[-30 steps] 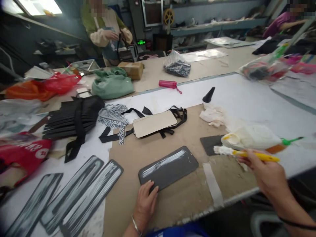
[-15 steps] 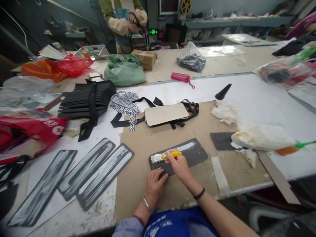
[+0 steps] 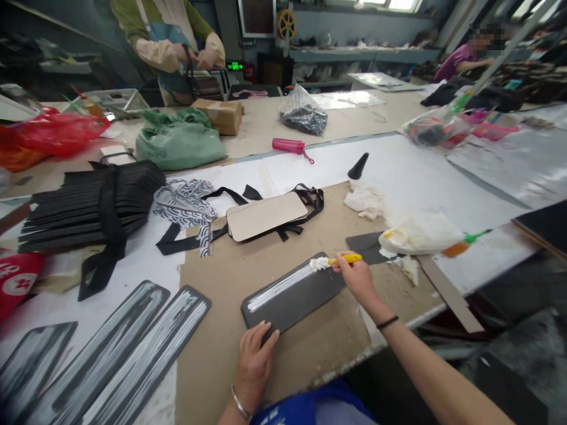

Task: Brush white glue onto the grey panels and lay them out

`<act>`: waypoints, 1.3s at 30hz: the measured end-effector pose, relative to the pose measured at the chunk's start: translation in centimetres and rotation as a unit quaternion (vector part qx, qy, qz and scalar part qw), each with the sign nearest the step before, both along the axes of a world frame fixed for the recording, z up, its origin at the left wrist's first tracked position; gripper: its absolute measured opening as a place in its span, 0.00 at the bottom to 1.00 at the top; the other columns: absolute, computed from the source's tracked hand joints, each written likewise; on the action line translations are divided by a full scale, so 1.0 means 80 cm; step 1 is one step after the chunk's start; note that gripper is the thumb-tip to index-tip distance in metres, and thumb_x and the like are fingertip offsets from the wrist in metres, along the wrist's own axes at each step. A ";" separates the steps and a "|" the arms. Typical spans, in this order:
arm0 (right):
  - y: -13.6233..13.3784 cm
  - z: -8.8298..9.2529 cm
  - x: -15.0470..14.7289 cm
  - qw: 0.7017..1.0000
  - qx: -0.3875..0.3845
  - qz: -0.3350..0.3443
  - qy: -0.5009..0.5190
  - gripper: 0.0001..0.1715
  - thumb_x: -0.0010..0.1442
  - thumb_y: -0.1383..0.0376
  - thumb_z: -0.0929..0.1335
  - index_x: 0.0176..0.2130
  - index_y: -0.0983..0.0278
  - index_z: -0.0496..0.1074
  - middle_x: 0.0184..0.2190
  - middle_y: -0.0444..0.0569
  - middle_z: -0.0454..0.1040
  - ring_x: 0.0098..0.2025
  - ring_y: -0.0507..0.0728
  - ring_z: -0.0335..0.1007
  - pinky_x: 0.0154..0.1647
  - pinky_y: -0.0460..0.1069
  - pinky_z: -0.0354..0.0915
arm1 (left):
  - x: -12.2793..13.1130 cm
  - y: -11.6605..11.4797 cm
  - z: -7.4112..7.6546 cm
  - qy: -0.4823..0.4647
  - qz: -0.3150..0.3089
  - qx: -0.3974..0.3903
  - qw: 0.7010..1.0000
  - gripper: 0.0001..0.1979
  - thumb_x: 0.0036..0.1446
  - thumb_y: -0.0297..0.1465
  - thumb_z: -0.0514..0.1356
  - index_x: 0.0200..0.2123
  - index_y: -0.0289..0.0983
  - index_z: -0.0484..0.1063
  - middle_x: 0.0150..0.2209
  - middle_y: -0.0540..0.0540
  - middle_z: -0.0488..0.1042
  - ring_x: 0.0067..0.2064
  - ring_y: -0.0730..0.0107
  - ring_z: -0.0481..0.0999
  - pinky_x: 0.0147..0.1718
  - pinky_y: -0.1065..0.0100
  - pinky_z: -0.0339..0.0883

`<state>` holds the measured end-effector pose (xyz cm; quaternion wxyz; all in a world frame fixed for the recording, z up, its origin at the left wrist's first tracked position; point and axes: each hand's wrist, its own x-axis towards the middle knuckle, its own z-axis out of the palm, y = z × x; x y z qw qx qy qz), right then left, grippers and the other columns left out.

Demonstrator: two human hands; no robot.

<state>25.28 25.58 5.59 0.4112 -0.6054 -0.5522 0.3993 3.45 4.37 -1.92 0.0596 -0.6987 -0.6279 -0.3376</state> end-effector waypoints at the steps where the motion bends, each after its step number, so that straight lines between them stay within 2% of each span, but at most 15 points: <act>1: 0.008 0.002 0.008 1.000 0.004 -0.008 -0.010 0.17 0.50 0.51 0.69 0.32 0.62 0.70 0.23 0.49 0.76 0.26 0.60 0.75 0.28 0.54 0.73 | 0.000 0.000 0.001 0.001 -0.002 -0.002 1.000 0.18 0.53 0.18 0.51 0.42 0.41 0.72 0.43 0.44 0.72 0.47 0.63 0.69 0.44 0.58 0.66; 4: 0.021 0.007 0.024 0.999 0.006 -0.013 -0.049 0.14 0.52 0.53 0.67 0.31 0.61 0.70 0.25 0.50 0.76 0.27 0.61 0.75 0.29 0.55 0.72 | -0.002 0.000 0.003 0.008 -0.009 -0.005 1.000 0.19 0.53 0.18 0.51 0.42 0.41 0.72 0.43 0.44 0.72 0.48 0.64 0.69 0.44 0.59 0.66; 8: 0.018 0.020 0.036 0.996 0.024 -0.003 -0.087 0.16 0.53 0.52 0.65 0.32 0.61 0.69 0.27 0.50 0.76 0.29 0.60 0.75 0.30 0.54 0.71 | -0.004 0.000 0.004 0.019 -0.014 -0.008 1.000 0.19 0.53 0.18 0.51 0.43 0.41 0.72 0.43 0.44 0.72 0.48 0.65 0.69 0.43 0.61 0.67; 12: -0.005 0.041 0.048 0.983 0.085 0.027 -0.162 0.17 0.57 0.52 0.63 0.35 0.62 0.69 0.31 0.50 0.75 0.32 0.59 0.74 0.35 0.53 0.70 | -0.004 0.001 0.004 0.019 -0.013 -0.002 1.000 0.18 0.53 0.18 0.51 0.42 0.40 0.72 0.42 0.43 0.72 0.48 0.64 0.69 0.43 0.60 0.67; 15: -0.031 0.056 0.053 0.955 0.164 0.052 -0.240 0.16 0.59 0.53 0.62 0.35 0.62 0.70 0.34 0.51 0.74 0.37 0.59 0.72 0.42 0.55 0.67 | -0.004 0.002 0.004 0.014 -0.015 0.008 1.000 0.18 0.54 0.18 0.50 0.42 0.40 0.72 0.42 0.43 0.72 0.47 0.64 0.70 0.42 0.61 0.67; 17: -0.049 0.060 0.052 0.940 0.204 0.079 -0.263 0.14 0.60 0.55 0.62 0.35 0.61 0.70 0.34 0.51 0.74 0.39 0.59 0.71 0.43 0.55 0.66 | -0.004 0.003 0.004 0.015 -0.019 0.011 1.000 0.18 0.54 0.18 0.50 0.42 0.40 0.72 0.42 0.43 0.72 0.47 0.64 0.70 0.42 0.61 0.67; 21: -0.084 0.045 0.044 0.923 0.240 0.138 -0.268 0.11 0.62 0.60 0.61 0.38 0.61 0.69 0.34 0.51 0.73 0.39 0.58 0.70 0.42 0.54 0.68 | -0.004 0.003 0.004 0.025 -0.019 0.009 0.999 0.17 0.55 0.19 0.50 0.42 0.40 0.71 0.43 0.43 0.72 0.47 0.64 0.70 0.43 0.60 0.67; 26: -0.126 0.019 0.018 0.904 0.231 0.178 -0.312 0.11 0.64 0.65 0.59 0.42 0.61 0.69 0.37 0.52 0.71 0.42 0.58 0.70 0.43 0.54 0.68 | -0.001 0.001 0.005 0.014 -0.020 0.010 1.000 0.16 0.55 0.19 0.51 0.42 0.39 0.71 0.43 0.42 0.73 0.48 0.63 0.70 0.43 0.58 0.67; 29: -0.153 0.017 -0.012 0.907 0.234 0.200 -0.288 0.11 0.63 0.67 0.60 0.43 0.61 0.68 0.37 0.52 0.71 0.41 0.58 0.69 0.43 0.53 0.69 | -0.006 0.002 0.011 -0.039 -0.028 -0.030 0.998 0.17 0.56 0.21 0.50 0.46 0.38 0.69 0.43 0.42 0.73 0.47 0.65 0.71 0.45 0.60 0.68; 31: -0.170 0.023 -0.035 0.916 0.235 0.215 -0.244 0.11 0.63 0.68 0.60 0.43 0.61 0.68 0.36 0.52 0.71 0.40 0.57 0.69 0.42 0.52 0.69 | -0.014 0.006 0.019 -0.111 -0.027 -0.076 0.991 0.17 0.58 0.23 0.49 0.50 0.37 0.66 0.43 0.42 0.74 0.45 0.67 0.73 0.45 0.63 0.69; 33: -0.186 0.031 -0.055 0.928 0.226 0.231 -0.185 0.12 0.63 0.69 0.60 0.44 0.61 0.67 0.36 0.51 0.71 0.40 0.57 0.69 0.42 0.51 0.69 | -0.025 0.015 0.031 -0.208 -0.023 -0.143 0.967 0.16 0.59 0.27 0.49 0.50 0.37 0.65 0.45 0.42 0.74 0.45 0.68 0.74 0.45 0.64 0.69; 34: -0.193 0.034 -0.064 0.935 0.218 0.234 -0.154 0.12 0.63 0.69 0.60 0.44 0.61 0.67 0.37 0.51 0.71 0.41 0.56 0.69 0.42 0.51 0.69 | -0.032 0.022 0.037 -0.264 -0.022 -0.187 0.946 0.15 0.60 0.29 0.48 0.49 0.37 0.66 0.46 0.42 0.74 0.45 0.68 0.74 0.45 0.63 0.69; 35: -0.198 0.036 -0.072 0.942 0.206 0.232 -0.126 0.11 0.63 0.69 0.60 0.43 0.61 0.68 0.36 0.51 0.71 0.41 0.56 0.69 0.42 0.51 0.68 | -0.039 0.029 0.042 -0.325 -0.021 -0.231 0.917 0.15 0.60 0.31 0.48 0.48 0.37 0.66 0.47 0.41 0.73 0.45 0.66 0.74 0.46 0.62 0.68; 37: -0.205 0.034 -0.086 0.957 0.165 0.226 -0.082 0.09 0.62 0.66 0.61 0.41 0.61 0.69 0.35 0.51 0.72 0.40 0.56 0.69 0.41 0.51 0.68 | -0.051 0.045 0.051 -0.453 -0.008 -0.316 0.833 0.16 0.60 0.33 0.46 0.48 0.35 0.65 0.46 0.39 0.73 0.41 0.66 0.76 0.44 0.60 0.69; 39: -0.207 0.026 -0.097 0.971 0.102 0.210 -0.041 0.09 0.62 0.63 0.62 0.38 0.62 0.70 0.34 0.50 0.72 0.37 0.56 0.71 0.38 0.51 0.69 | -0.061 0.058 0.055 -0.529 0.012 -0.363 0.767 0.18 0.60 0.35 0.45 0.48 0.33 0.63 0.43 0.37 0.73 0.37 0.67 0.77 0.39 0.61 0.70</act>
